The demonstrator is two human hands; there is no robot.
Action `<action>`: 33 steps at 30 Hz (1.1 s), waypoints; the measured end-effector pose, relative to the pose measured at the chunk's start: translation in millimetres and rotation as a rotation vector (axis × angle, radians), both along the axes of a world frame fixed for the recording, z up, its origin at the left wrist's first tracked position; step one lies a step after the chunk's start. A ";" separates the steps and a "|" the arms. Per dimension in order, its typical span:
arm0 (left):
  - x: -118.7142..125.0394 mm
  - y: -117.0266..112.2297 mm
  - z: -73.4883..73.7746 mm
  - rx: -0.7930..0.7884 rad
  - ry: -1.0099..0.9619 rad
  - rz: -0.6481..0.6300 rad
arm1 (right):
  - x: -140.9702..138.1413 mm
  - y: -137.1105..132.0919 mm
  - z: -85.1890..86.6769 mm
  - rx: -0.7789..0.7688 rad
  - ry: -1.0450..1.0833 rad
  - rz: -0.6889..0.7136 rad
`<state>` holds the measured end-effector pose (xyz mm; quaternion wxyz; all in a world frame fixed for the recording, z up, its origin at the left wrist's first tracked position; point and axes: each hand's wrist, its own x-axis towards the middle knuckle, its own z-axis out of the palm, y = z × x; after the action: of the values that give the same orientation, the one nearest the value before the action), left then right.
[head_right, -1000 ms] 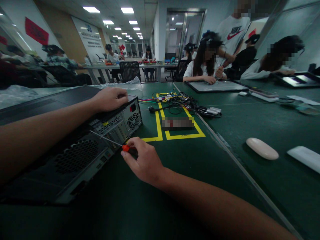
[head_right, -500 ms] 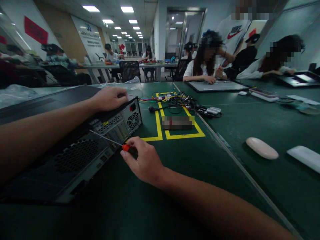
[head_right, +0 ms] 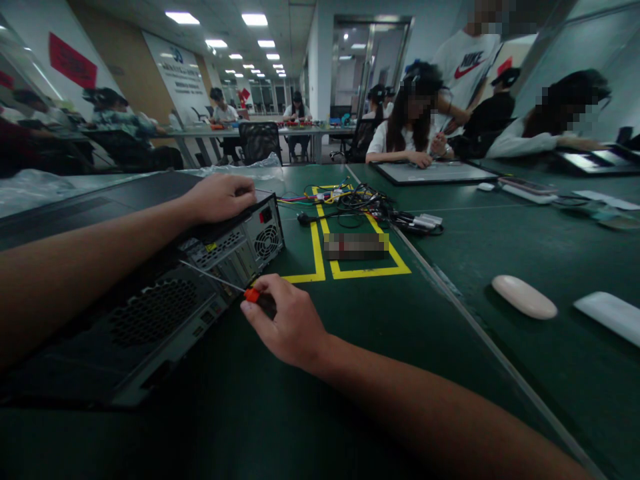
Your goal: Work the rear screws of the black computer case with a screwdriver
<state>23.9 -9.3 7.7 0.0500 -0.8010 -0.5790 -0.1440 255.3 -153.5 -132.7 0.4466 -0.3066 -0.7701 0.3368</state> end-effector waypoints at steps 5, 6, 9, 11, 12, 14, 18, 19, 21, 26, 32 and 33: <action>1.3 -1.1 1.2 -0.003 0.017 0.011 | 0.5 0.3 0.3 0.004 -0.013 0.000; 1.7 -1.4 1.3 -0.003 0.026 0.014 | 0.5 0.4 0.3 0.010 -0.013 0.001; 2.2 -1.8 1.1 0.003 0.043 0.011 | 0.2 1.1 -0.4 0.031 -0.017 -0.010; 2.0 -1.6 0.6 0.003 0.036 0.003 | 0.0 1.7 -1.2 0.048 -0.023 -0.015; 1.7 -1.4 0.4 0.001 0.029 -0.002 | 0.0 2.0 -1.5 0.056 -0.023 -0.016; 1.3 -1.1 0.1 -0.004 0.018 -0.006 | 0.3 2.5 -2.1 0.070 -0.025 -0.013; 0.8 -0.5 -0.1 0.001 0.018 -0.004 | 1.0 2.7 -2.5 0.071 -0.029 -0.016; 0.8 -0.3 -0.2 0.003 0.018 -0.006 | 1.0 2.7 -2.7 0.071 -0.031 -0.018; 0.5 0.1 -0.6 0.006 0.016 -0.008 | 0.8 2.7 -3.1 0.076 -0.035 -0.021; -0.2 0.7 -1.2 0.002 0.004 -0.005 | 0.6 2.7 -2.9 0.094 -0.039 -0.024; 0.1 0.6 -1.5 -0.003 -0.003 0.005 | 1.7 3.0 -1.7 0.118 -0.046 -0.019; 0.2 0.5 -1.6 -0.002 -0.001 0.005 | 1.8 3.1 -1.8 0.121 -0.049 -0.019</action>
<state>24.2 -8.8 6.1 0.0490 -0.7995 -0.5811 -0.1439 257.1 -150.4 -134.5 0.4485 -0.2944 -0.7968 0.2781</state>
